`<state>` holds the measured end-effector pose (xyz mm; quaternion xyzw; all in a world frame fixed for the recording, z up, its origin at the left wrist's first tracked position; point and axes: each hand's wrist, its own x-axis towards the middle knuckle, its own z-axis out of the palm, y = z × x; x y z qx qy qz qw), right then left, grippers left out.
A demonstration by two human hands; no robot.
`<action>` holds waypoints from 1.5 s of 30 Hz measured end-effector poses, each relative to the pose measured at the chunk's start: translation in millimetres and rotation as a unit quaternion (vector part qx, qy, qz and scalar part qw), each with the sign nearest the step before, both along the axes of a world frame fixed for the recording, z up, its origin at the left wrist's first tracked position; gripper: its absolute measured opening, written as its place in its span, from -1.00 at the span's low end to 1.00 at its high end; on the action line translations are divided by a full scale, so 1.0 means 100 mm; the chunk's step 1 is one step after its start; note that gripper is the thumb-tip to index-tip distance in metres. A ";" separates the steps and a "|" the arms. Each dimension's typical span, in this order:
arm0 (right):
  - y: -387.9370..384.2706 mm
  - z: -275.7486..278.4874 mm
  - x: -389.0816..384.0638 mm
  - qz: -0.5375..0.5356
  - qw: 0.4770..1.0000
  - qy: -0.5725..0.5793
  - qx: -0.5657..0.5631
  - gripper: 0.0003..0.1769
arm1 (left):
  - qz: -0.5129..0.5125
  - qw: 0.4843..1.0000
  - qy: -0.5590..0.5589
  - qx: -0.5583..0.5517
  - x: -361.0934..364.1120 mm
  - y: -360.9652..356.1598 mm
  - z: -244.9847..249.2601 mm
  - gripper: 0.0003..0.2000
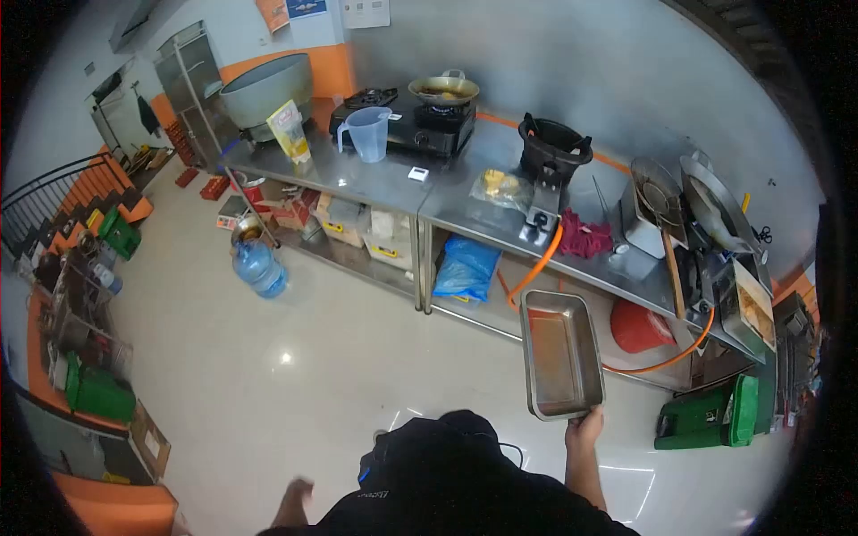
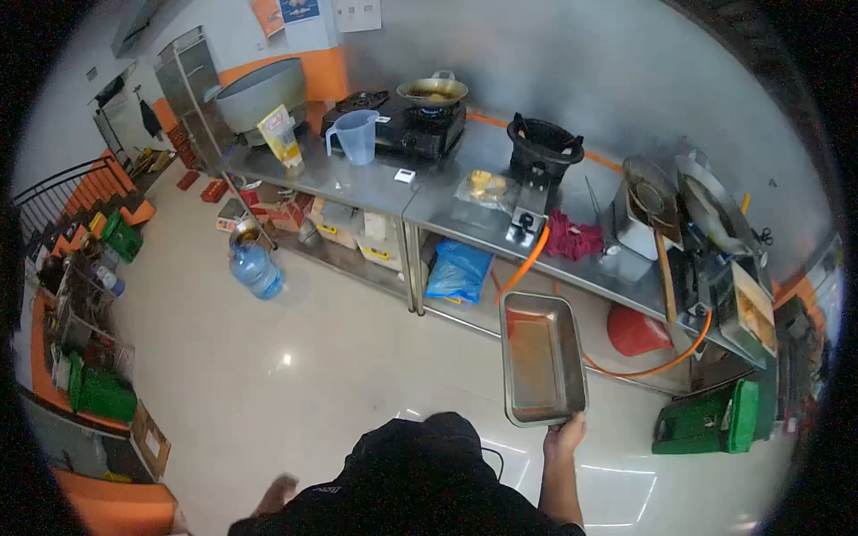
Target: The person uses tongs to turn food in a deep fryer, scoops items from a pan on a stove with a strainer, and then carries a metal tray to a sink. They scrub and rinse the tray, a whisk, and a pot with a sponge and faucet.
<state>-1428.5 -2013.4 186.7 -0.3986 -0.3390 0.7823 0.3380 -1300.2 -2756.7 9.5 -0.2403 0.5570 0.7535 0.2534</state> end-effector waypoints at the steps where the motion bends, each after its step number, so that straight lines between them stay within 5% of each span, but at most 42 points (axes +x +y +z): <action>1: -0.08 0.13 -0.18 0.003 1.000 0.002 0.000 -0.88 | -0.204 0.924 0.017 -0.323 -0.83 0.14 -0.20 -0.49; 2: -0.13 0.24 -0.33 0.003 1.000 0.005 0.016 -0.88 | -0.392 0.711 -0.009 -0.584 -1.91 0.55 -0.02 -0.52; 3: -0.15 0.33 -0.49 0.002 1.000 0.007 0.030 -0.89 | -0.375 0.752 0.040 -0.540 -2.75 0.88 0.38 -0.49; 4: -0.14 0.39 -0.65 0.002 0.999 0.011 0.046 -0.89 | -0.377 0.763 0.102 -0.515 -3.56 0.97 0.08 -0.52; 5: -0.11 0.44 -0.82 -0.001 0.997 0.006 0.072 -0.89 | -0.245 0.843 0.172 -0.447 -4.17 1.37 0.44 -0.55; 6: -0.12 0.54 -1.05 -0.019 0.997 0.016 0.079 -0.86 | -0.222 0.767 0.297 -0.523 -4.76 1.78 0.74 -0.60; 7: -0.11 0.66 -1.28 -0.020 0.996 0.016 0.082 -0.84 | -0.232 0.822 0.301 -0.425 -5.31 2.16 1.17 -0.66; 12: 0.13 1.09 -2.51 -0.040 0.994 0.025 0.098 -0.78 | -0.198 0.879 0.358 -0.247 -7.03 3.52 1.99 -0.78; 15: 0.32 1.20 -3.14 -0.048 0.994 0.026 0.100 -0.75 | -0.210 0.866 0.392 -0.228 -7.66 3.95 1.98 -0.81; 21: 0.66 1.01 -3.72 -0.096 0.989 -0.011 0.108 -0.70 | -0.203 0.902 0.321 -0.205 -8.72 4.46 2.03 -0.82; 26: 0.50 0.85 -3.63 -0.178 0.968 -0.120 0.127 -0.78 | -0.250 0.863 0.379 -0.224 -9.35 4.85 2.13 -0.82; 36: 0.27 0.51 -3.19 -0.346 0.931 -0.055 0.102 -0.94 | -0.448 0.841 0.270 -0.142 -9.12 5.35 1.71 -0.77; 45: 1.25 -0.06 -3.32 -0.313 0.947 -0.028 0.064 -0.95 | -0.427 0.858 0.241 -0.155 -8.68 5.66 1.72 -0.79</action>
